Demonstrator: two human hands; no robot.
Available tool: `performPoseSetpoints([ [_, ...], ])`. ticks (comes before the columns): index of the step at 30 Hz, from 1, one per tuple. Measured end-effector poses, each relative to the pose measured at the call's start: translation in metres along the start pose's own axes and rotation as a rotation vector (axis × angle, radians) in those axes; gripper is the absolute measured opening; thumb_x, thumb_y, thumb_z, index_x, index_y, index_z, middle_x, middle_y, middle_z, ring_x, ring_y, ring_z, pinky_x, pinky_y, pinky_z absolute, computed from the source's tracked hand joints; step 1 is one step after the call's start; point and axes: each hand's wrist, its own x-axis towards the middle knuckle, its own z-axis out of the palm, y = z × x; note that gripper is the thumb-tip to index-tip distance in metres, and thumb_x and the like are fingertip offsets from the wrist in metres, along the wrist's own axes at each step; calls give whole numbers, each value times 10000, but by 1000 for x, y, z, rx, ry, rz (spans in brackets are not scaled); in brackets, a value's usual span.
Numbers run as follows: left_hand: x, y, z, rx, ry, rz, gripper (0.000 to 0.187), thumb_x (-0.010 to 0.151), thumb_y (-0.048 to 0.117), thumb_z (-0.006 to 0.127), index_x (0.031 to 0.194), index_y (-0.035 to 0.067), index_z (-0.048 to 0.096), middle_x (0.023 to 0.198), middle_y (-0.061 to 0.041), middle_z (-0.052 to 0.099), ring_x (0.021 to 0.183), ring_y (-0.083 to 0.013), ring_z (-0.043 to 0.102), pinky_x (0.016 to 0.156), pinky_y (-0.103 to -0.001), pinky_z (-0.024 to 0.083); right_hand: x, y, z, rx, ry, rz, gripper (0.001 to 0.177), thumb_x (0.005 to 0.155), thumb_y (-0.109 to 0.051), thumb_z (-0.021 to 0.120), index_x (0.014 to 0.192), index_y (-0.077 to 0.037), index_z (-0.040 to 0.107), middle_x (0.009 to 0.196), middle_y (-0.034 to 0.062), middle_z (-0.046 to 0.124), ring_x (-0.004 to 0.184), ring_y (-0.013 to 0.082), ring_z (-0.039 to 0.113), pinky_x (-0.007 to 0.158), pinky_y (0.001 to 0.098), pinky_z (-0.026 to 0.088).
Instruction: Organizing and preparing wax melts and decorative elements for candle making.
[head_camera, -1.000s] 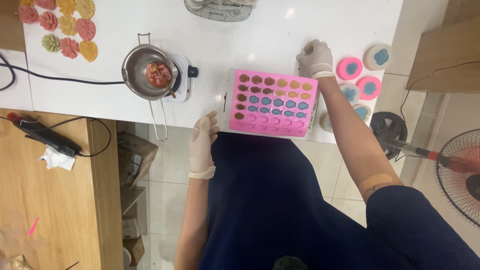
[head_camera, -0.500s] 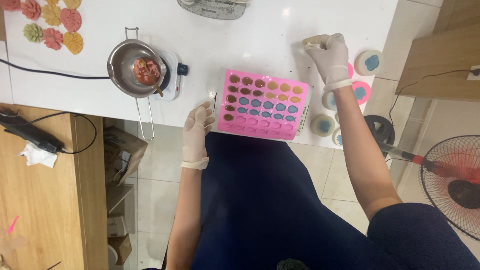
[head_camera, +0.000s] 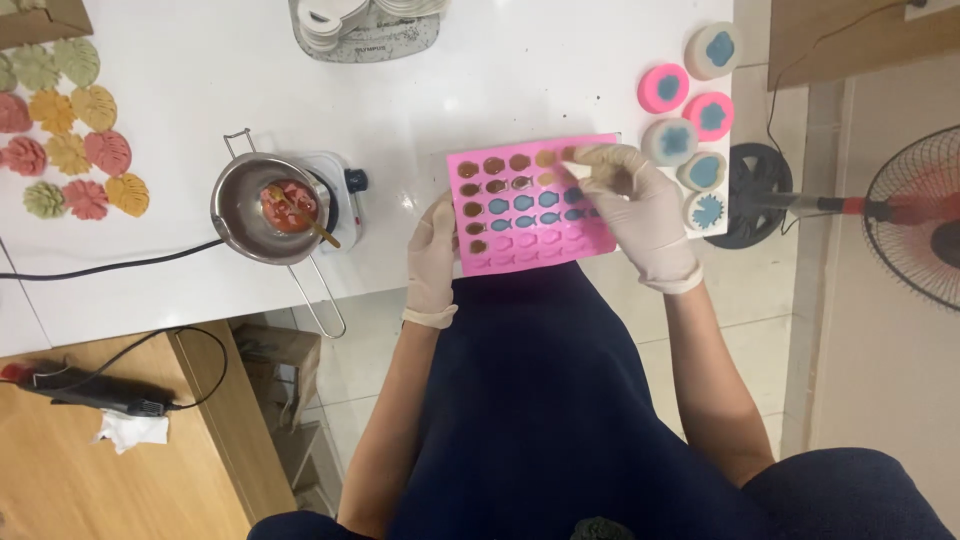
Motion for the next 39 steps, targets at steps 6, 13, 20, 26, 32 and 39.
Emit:
performPoseSetpoints([
  [6, -1, -2, -6, -29, -41, -72, 442, 1073, 302, 531, 1401, 19, 619, 1195, -56, 699, 1022, -115, 626, 877, -288, 529, -11, 35, 32, -361, 127, -132, 190, 906, 30, 725, 1080, -45, 742, 1000, 29, 649, 846, 77, 624, 761, 244, 519],
  [13, -9, 4, -11, -109, -126, -85, 459, 1081, 301, 519, 1427, 5, 574, 1256, -78, 679, 1083, -134, 645, 941, -302, 546, -25, 41, 47, -371, 203, -220, 173, 941, 33, 753, 1093, -50, 740, 1010, 42, 665, 864, 95, 621, 785, 247, 523],
  [20, -16, -5, -17, -159, -153, -167, 481, 1076, 324, 517, 1430, 1, 555, 1157, -49, 669, 955, -98, 626, 828, -268, 537, -30, 50, 50, -340, 279, -229, 183, 962, -8, 776, 1128, -44, 708, 1043, 41, 722, 858, 94, 629, 794, 243, 531],
  [26, -18, -7, -20, -143, -156, -183, 482, 1090, 328, 529, 1452, 13, 573, 1138, -48, 643, 913, -110, 588, 787, -276, 513, -25, 49, 57, -400, 308, -151, 191, 952, -72, 802, 1132, -48, 742, 970, 42, 731, 824, 91, 653, 777, 244, 539],
  [32, -19, 1, -16, -108, -154, -212, 481, 1051, 335, 514, 1423, 33, 550, 1276, -84, 659, 1109, -169, 675, 920, -336, 579, -25, 44, 66, -497, 341, -241, 171, 965, -87, 798, 1121, -38, 747, 1008, 65, 709, 833, 123, 669, 775, 271, 545],
  [39, -22, 6, -15, -81, -154, -202, 478, 1055, 338, 510, 1414, 26, 563, 1277, -95, 667, 1126, -173, 680, 937, -350, 585, -25, 54, 68, -343, 332, -245, 163, 1031, -107, 744, 1147, -24, 666, 1051, 52, 734, 914, 97, 684, 843, 265, 564],
])
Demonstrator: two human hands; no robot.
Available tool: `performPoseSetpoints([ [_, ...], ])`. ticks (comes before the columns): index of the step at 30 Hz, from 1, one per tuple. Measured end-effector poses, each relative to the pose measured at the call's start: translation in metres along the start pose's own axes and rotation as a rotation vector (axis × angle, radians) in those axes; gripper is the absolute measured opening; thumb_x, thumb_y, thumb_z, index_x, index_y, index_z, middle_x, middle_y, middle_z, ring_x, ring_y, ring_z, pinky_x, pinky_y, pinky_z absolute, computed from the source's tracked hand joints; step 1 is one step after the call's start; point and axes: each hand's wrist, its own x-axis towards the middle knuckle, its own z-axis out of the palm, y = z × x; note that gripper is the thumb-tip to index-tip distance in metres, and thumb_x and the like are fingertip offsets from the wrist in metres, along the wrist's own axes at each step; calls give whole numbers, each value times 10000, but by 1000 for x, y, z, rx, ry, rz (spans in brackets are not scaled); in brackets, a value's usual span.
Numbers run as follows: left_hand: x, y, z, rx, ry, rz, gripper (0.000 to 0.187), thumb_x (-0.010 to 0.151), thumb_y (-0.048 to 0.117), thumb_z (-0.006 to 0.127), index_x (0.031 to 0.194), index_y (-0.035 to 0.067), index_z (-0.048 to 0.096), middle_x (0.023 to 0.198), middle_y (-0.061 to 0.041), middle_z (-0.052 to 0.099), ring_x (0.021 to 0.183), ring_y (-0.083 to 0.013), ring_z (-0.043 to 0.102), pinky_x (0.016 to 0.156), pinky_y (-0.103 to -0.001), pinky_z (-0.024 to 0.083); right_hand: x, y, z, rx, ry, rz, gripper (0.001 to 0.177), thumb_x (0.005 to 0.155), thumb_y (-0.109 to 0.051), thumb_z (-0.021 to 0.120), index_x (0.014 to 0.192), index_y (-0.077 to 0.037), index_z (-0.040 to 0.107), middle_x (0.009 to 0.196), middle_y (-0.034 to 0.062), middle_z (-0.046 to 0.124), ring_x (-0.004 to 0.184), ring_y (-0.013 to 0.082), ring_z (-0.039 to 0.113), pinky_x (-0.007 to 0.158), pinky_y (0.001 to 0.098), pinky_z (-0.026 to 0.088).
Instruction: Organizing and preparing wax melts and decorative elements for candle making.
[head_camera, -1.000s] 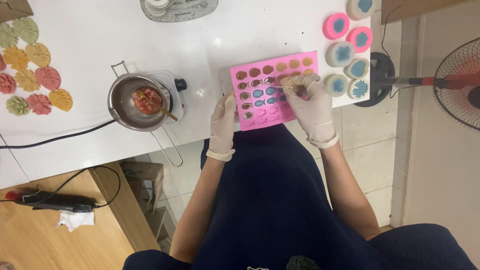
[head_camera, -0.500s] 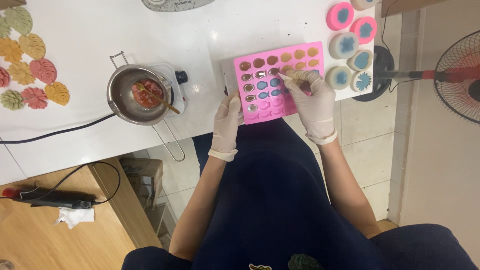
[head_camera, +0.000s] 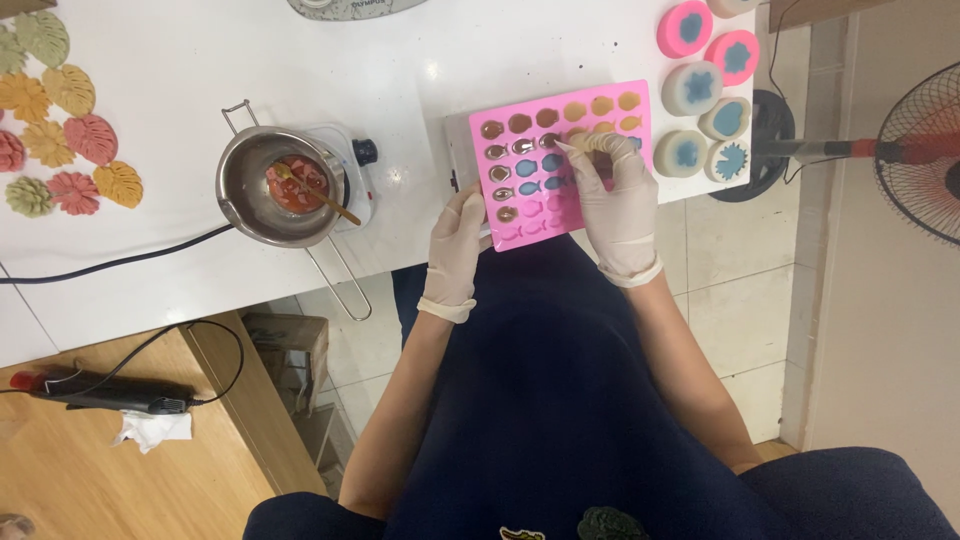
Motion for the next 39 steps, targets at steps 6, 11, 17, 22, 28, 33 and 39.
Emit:
performPoseSetpoints([
  [6, 4, -8, -4, 14, 6, -3, 467, 1055, 337, 513, 1396, 26, 581, 1227, -91, 694, 1037, -169, 701, 891, -328, 582, 4, -8, 2, 43, -53, 117, 144, 1006, -108, 744, 1113, -24, 696, 984, 35, 741, 842, 61, 654, 775, 232, 550],
  [11, 3, 0, -2, 23, -2, -7, 467, 1058, 333, 509, 1388, 14, 595, 1210, -97, 695, 1027, -164, 698, 899, -321, 572, 4, 1, 10, 82, -32, 84, 128, 1001, -77, 734, 1103, -13, 691, 1030, 34, 751, 860, 53, 668, 779, 230, 564],
  [17, 7, -2, -5, 40, -11, 0, 465, 1052, 325, 511, 1376, 2, 591, 1233, -97, 687, 1094, -166, 683, 961, -335, 555, 5, 12, 15, 64, -33, 39, 101, 1009, -41, 729, 1094, -1, 689, 1062, 52, 754, 881, 68, 683, 796, 239, 568],
  [22, 7, -2, -5, 41, -19, 10, 461, 1052, 323, 514, 1369, -2, 597, 1236, -100, 685, 1107, -169, 675, 976, -341, 552, 4, 10, 15, 173, -3, 15, 97, 1007, -11, 736, 1074, 14, 670, 1120, 76, 732, 967, 95, 697, 866, 253, 587],
  [28, 6, -3, -4, 56, 0, 5, 449, 1050, 313, 522, 1359, -1, 608, 1213, -99, 689, 1074, -168, 678, 958, -340, 555, 8, 19, 8, 455, -59, 225, 96, 993, 35, 738, 1075, 12, 692, 1117, 63, 738, 993, 99, 697, 903, 247, 585],
  [33, 8, -5, -7, 50, 5, 0, 441, 1049, 307, 520, 1353, -1, 606, 1205, -96, 691, 1072, -161, 677, 947, -326, 554, 13, 4, 6, 492, -10, 335, 256, 918, 36, 733, 1152, -25, 646, 997, 38, 728, 879, 93, 719, 787, 246, 601],
  [39, 4, 6, -3, 97, 7, -7, 438, 1051, 311, 505, 1343, 3, 612, 1195, -106, 694, 1057, -163, 681, 933, -324, 554, 9, 17, 11, 356, 33, 282, 198, 946, 13, 768, 1142, -1, 746, 1066, 33, 752, 881, 64, 667, 800, 220, 565],
])
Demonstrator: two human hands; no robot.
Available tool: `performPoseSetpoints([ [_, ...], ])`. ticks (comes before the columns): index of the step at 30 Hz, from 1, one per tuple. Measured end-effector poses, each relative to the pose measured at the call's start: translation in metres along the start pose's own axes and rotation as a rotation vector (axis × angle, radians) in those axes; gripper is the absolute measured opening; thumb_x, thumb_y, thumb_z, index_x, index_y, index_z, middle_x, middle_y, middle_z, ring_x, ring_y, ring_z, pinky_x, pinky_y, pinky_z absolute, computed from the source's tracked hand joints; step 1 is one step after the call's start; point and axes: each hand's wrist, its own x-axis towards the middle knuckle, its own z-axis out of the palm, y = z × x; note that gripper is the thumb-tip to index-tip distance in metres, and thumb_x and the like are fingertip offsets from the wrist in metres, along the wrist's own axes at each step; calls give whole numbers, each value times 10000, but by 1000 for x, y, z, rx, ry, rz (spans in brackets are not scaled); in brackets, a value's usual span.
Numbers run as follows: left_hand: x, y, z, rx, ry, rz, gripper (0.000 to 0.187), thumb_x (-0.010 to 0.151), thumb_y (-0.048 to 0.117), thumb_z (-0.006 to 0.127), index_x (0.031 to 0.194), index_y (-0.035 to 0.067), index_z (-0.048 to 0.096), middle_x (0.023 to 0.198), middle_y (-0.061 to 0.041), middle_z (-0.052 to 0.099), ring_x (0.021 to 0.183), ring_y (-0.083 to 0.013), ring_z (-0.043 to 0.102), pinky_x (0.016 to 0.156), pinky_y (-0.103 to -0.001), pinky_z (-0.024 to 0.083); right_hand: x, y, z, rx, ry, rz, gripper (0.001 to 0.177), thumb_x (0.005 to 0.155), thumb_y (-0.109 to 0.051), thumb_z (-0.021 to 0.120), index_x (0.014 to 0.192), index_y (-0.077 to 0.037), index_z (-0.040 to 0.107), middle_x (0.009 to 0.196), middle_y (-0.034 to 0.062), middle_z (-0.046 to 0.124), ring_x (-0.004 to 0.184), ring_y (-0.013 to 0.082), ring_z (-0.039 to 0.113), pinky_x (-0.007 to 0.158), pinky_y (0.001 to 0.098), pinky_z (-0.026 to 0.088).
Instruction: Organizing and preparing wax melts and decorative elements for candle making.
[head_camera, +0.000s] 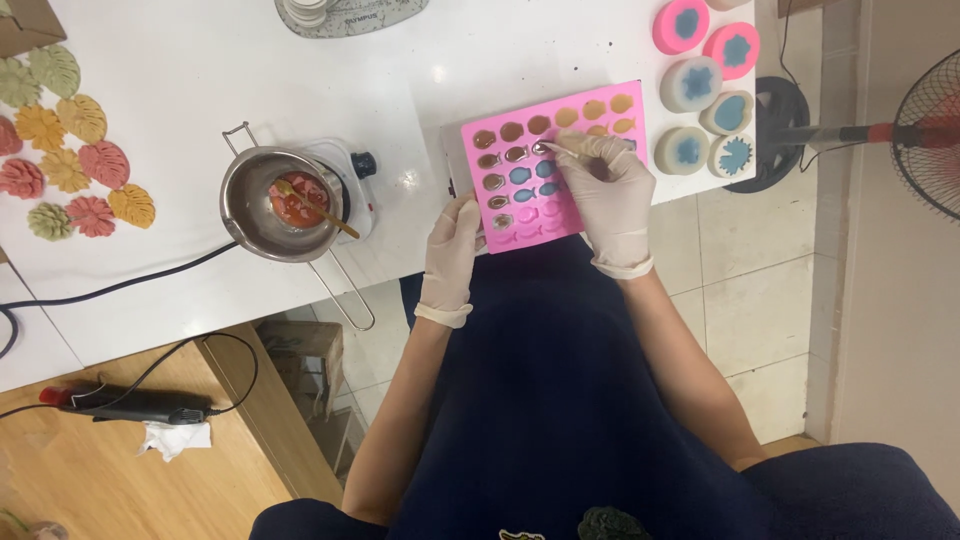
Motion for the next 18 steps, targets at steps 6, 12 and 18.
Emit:
performPoseSetpoints([
  [6, -2, 3, 2, 7, 5, -3, 430, 1049, 307, 505, 1334, 4, 615, 1195, -99, 691, 1061, -162, 678, 939, -325, 554, -5, -16, 4, -261, 1, -210, 231, 926, -3, 794, 1149, -63, 784, 1017, 24, 689, 882, 78, 624, 793, 221, 541],
  [12, 0, -3, 0, 4, -1, 19, 434, 1056, 314, 504, 1338, 2, 613, 1199, -100, 693, 1071, -165, 674, 945, -328, 552, -2, -14, 8, -251, -14, -173, 215, 925, -17, 794, 1135, -59, 789, 1001, 16, 700, 832, 68, 627, 756, 220, 532],
  [18, 0, -4, 0, -9, 0, 11, 438, 1051, 309, 510, 1345, -3, 599, 1201, -98, 690, 1079, -164, 674, 949, -328, 550, -2, -12, 7, -365, -27, -279, 219, 921, -25, 804, 1134, -71, 795, 986, 15, 707, 843, 78, 646, 770, 220, 531],
])
